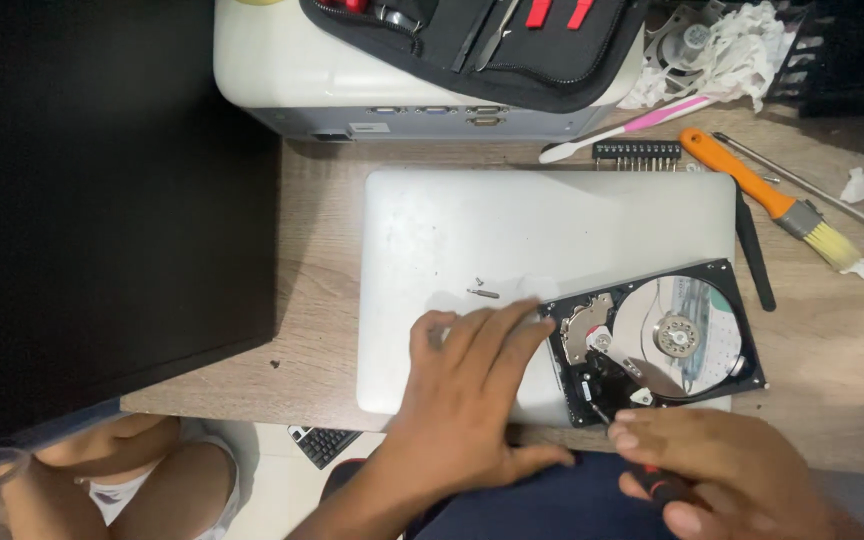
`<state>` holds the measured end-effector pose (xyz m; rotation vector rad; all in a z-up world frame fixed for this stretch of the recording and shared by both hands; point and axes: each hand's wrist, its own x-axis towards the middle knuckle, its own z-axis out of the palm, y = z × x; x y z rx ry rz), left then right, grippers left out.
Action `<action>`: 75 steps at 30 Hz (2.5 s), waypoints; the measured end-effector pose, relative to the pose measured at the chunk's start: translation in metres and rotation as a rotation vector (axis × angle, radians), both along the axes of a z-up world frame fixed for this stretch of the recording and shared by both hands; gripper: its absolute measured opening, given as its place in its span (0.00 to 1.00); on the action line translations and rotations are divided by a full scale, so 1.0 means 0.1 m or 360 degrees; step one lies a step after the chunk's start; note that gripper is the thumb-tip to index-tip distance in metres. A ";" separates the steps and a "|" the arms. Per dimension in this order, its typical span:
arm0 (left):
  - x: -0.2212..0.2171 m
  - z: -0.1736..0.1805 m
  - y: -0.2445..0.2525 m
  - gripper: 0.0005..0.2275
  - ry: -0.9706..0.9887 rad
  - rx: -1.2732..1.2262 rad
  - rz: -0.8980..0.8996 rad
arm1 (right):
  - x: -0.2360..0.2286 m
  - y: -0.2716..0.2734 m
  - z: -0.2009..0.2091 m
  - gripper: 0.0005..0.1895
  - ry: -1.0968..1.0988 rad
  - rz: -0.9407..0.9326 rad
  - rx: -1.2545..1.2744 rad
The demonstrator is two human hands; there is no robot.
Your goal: The person uses a screwdriver to remove screws from the casing of a hard drive placed on a white surface. They carefully unscrew multiple fasteners, lift the top cover to expose the internal platters, and continue to manipulate the drive components.
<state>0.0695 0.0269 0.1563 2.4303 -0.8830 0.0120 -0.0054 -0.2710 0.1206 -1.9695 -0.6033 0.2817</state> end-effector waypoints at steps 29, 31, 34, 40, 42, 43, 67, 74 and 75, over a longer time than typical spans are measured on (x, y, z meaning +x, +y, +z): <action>0.05 -0.14 -0.21 0.44 -0.0105 0.0197 0.0076 | 0.30 0.57 0.46 0.17 -0.0664 -0.0065 0.0387; 0.04 -0.14 -0.22 0.46 -0.0102 0.0210 0.0081 | 0.25 0.48 0.51 0.18 -0.0632 -0.0100 0.0531; 0.03 -0.12 -0.24 0.47 -0.0090 0.0139 0.0115 | 0.17 0.28 0.67 0.15 0.0010 0.0002 0.0632; 0.07 -0.02 -0.20 0.45 -0.0113 -0.0009 0.0108 | 0.33 -0.05 0.58 0.20 -0.0672 -0.0896 -0.0725; 0.10 0.07 -0.19 0.40 -0.0117 -0.0035 0.0103 | 0.52 -0.10 0.57 0.12 -0.0612 -0.0931 -0.0774; 0.13 0.06 -0.18 0.40 -0.0125 -0.0039 0.0112 | 0.54 -0.13 0.52 0.12 -0.0623 -0.0923 -0.0773; 0.63 -0.02 0.27 0.16 -0.0273 0.0187 -0.0026 | 0.79 -0.02 0.43 0.91 0.0391 -0.0542 -0.1932; 0.70 -0.03 0.29 0.07 -0.0303 0.0161 -0.0136 | 0.87 -0.07 0.35 0.76 -0.0352 -0.0266 -0.1578; 0.70 -0.03 0.29 0.06 -0.0318 0.0192 -0.0154 | 0.87 -0.08 0.33 0.74 -0.0475 -0.0245 -0.1464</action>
